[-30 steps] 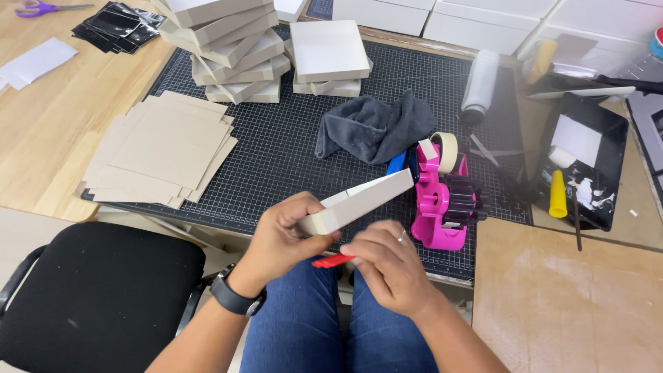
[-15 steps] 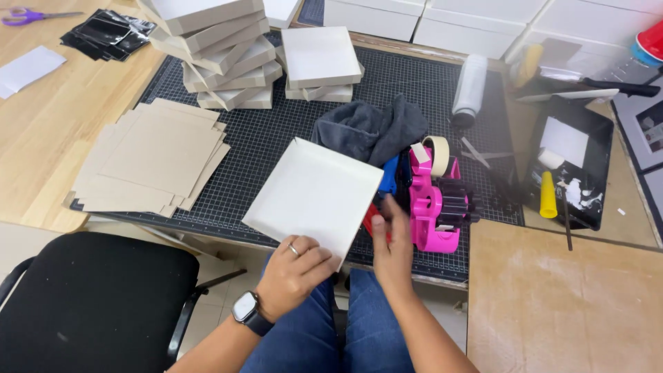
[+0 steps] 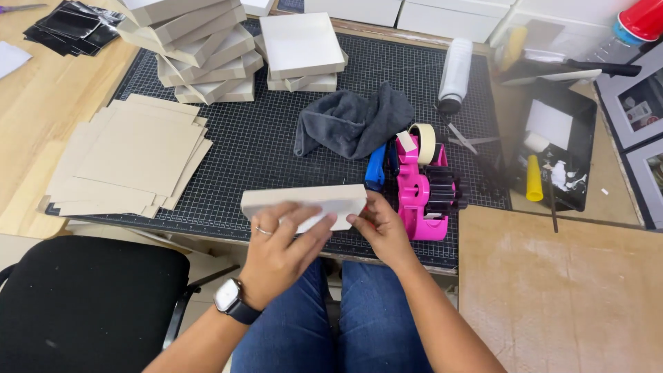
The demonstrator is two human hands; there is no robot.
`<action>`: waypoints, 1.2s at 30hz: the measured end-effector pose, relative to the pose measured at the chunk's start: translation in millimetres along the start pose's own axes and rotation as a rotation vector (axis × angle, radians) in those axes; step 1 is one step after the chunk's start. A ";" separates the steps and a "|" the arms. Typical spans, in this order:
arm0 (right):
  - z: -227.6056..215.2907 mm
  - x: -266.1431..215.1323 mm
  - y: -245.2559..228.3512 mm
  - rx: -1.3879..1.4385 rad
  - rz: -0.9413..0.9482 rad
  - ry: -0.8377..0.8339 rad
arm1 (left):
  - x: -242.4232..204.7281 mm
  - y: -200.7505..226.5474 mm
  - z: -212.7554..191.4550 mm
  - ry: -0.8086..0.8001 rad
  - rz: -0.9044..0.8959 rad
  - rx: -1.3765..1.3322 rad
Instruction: Assembling small white cardboard boxes by folding and taping them on a workbench.
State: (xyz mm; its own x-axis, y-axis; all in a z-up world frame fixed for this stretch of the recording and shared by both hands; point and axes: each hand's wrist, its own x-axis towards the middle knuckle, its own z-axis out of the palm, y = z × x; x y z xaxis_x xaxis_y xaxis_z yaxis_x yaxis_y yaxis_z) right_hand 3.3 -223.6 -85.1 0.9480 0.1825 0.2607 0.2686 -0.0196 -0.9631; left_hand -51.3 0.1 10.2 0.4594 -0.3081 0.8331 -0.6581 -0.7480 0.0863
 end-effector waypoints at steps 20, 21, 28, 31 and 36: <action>-167.8 -63.7 -109.8 -1.010 -0.418 1.017 | 47.0 -29.6 7.2 -0.530 -0.061 0.108; -193.8 -72.0 -107.4 -1.193 -0.441 1.152 | 46.9 -30.2 6.3 -0.548 -0.086 0.200; -298.5 -87.3 8.7 -0.961 -0.063 0.891 | 45.1 -24.7 17.7 -0.622 -0.191 0.331; -292.5 -61.3 18.7 -0.665 -0.065 0.902 | 55.0 -21.4 11.4 -0.688 -0.357 0.200; -304.2 -27.0 22.6 -0.450 -0.196 1.139 | 47.3 -28.2 14.4 -0.581 -0.243 0.264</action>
State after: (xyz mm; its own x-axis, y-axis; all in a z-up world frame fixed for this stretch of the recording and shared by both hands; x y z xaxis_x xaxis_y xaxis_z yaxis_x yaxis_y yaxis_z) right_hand 35.6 -528.0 -93.4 0.4333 -0.7330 0.5244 0.2437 -0.4649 -0.8512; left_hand -2.4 -1.9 39.2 0.8698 -0.3240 0.3721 -0.3625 -0.9313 0.0364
